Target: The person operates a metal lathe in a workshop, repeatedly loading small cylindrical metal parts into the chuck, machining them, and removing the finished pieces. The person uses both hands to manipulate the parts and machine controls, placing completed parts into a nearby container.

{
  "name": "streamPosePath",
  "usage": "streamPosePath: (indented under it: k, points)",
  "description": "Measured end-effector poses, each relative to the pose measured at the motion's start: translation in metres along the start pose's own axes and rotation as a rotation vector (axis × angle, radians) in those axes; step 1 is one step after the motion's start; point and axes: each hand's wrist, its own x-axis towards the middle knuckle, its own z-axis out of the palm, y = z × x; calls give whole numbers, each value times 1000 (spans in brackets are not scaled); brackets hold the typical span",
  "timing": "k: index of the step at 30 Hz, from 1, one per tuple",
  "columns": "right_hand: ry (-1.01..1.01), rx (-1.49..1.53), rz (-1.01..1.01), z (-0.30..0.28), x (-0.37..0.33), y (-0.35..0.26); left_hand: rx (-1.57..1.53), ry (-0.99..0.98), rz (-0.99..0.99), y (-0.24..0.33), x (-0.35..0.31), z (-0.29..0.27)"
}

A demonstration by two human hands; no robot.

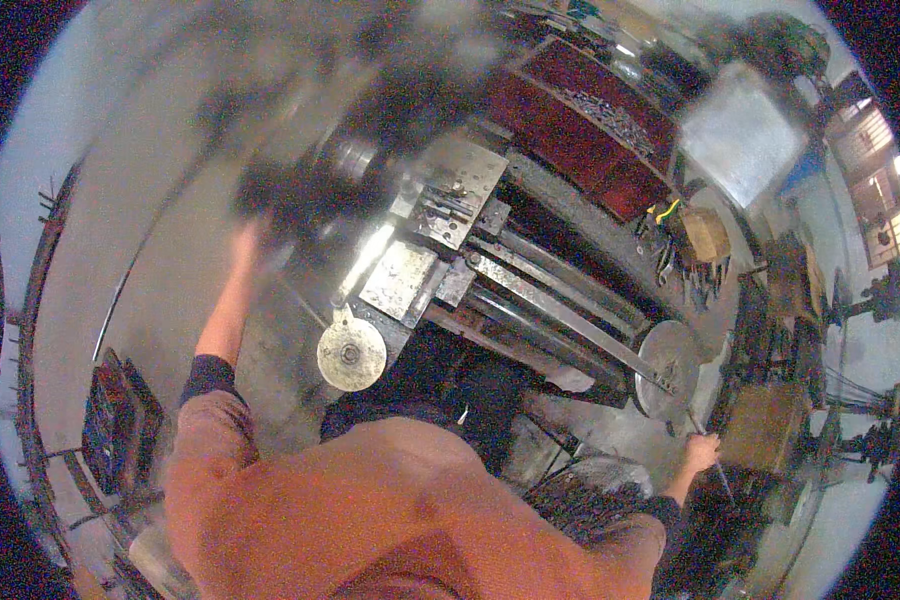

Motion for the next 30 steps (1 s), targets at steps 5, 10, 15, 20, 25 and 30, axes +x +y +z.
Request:
streamPosePath:
  k: [5,10,15,20,25,30]
  points:
    - [429,277,-167,38,-60,-4,125,-26,6,-30,51,-77]
    - [216,332,-262,53,-132,-12,1374,-195,329,-66,83,-84]
    - [-51,484,-180,13,-158,-42,1592,-233,631,-88,70,-64]
    - [-12,512,-291,13,-147,-38,1342,83,245,-155,58,-33]
    - [91,702,-321,-48,-159,-54,1445,-254,482,-126,71,-53]
    - [242,783,-492,-108,-113,-93,1438,-207,457,-117,81,-92]
